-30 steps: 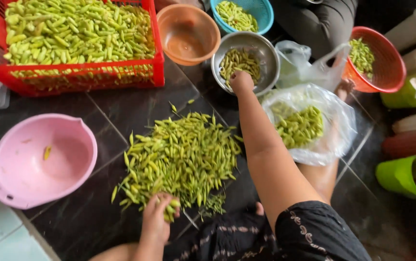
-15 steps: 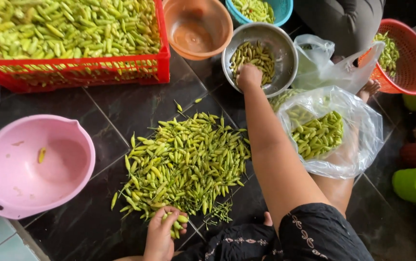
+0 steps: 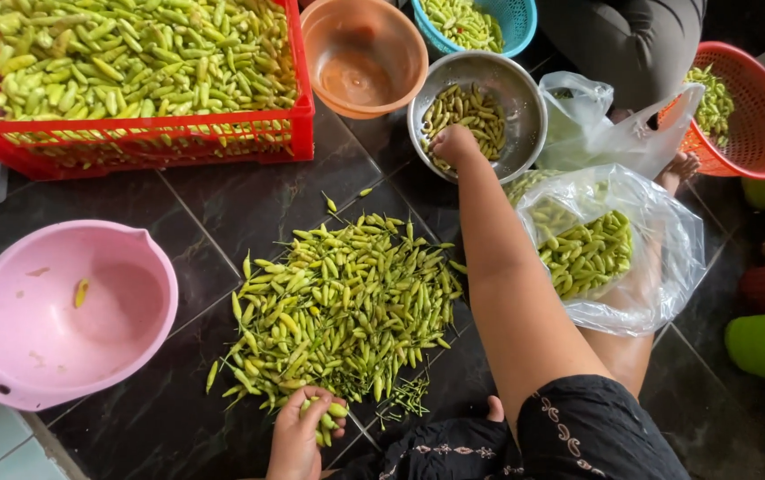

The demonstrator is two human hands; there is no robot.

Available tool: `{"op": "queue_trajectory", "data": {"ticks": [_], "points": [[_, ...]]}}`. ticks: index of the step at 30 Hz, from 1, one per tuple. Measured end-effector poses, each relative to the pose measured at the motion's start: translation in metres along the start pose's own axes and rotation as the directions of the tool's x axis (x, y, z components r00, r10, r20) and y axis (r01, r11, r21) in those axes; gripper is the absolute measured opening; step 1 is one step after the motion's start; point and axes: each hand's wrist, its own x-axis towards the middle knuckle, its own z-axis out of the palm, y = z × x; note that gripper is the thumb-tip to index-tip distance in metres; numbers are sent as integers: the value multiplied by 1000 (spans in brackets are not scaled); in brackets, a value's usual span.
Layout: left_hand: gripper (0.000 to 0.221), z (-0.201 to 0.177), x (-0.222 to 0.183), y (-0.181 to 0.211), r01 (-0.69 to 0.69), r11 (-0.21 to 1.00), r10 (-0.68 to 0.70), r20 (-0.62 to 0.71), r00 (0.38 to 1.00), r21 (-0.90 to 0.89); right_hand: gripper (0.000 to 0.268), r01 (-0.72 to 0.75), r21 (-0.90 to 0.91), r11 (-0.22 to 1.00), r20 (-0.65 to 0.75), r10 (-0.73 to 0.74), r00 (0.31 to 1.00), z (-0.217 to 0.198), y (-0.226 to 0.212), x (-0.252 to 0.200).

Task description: Removing stems from green chilies and placing them into plastic bags while sitting on the floor.

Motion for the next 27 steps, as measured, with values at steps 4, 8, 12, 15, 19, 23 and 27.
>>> {"op": "queue_trajectory", "data": {"ticks": [4,8,12,15,19,23,27], "points": [[10,1,0,1,-3,1000,3,1,1000,11,21,-12,66,998,19,11,1000,7,4,9],[9,1,1,1,2,1000,-1,-15,1000,20,24,24,256,966,33,-33,999,8,1,4],[8,-1,0,0,-7,1000,7,15,1000,-20,23,15,135,991,28,-18,999,5,-11,-6],[4,5,-4,5,-71,997,72,12,997,-29,15,41,181,983,-212,-2,977,-13,-37,-35],[10,5,6,10,-161,979,163,1,987,-126,18,199,617,761,-416,100,904,-47,-103,-122],[7,8,-2,9,-277,946,271,-60,961,-170,15,540,502,675,-435,-342,833,-31,-131,-232],[7,5,6,14,-263,926,269,-13,963,-270,10,421,548,723,-321,-283,904,-26,-131,-352]]}}
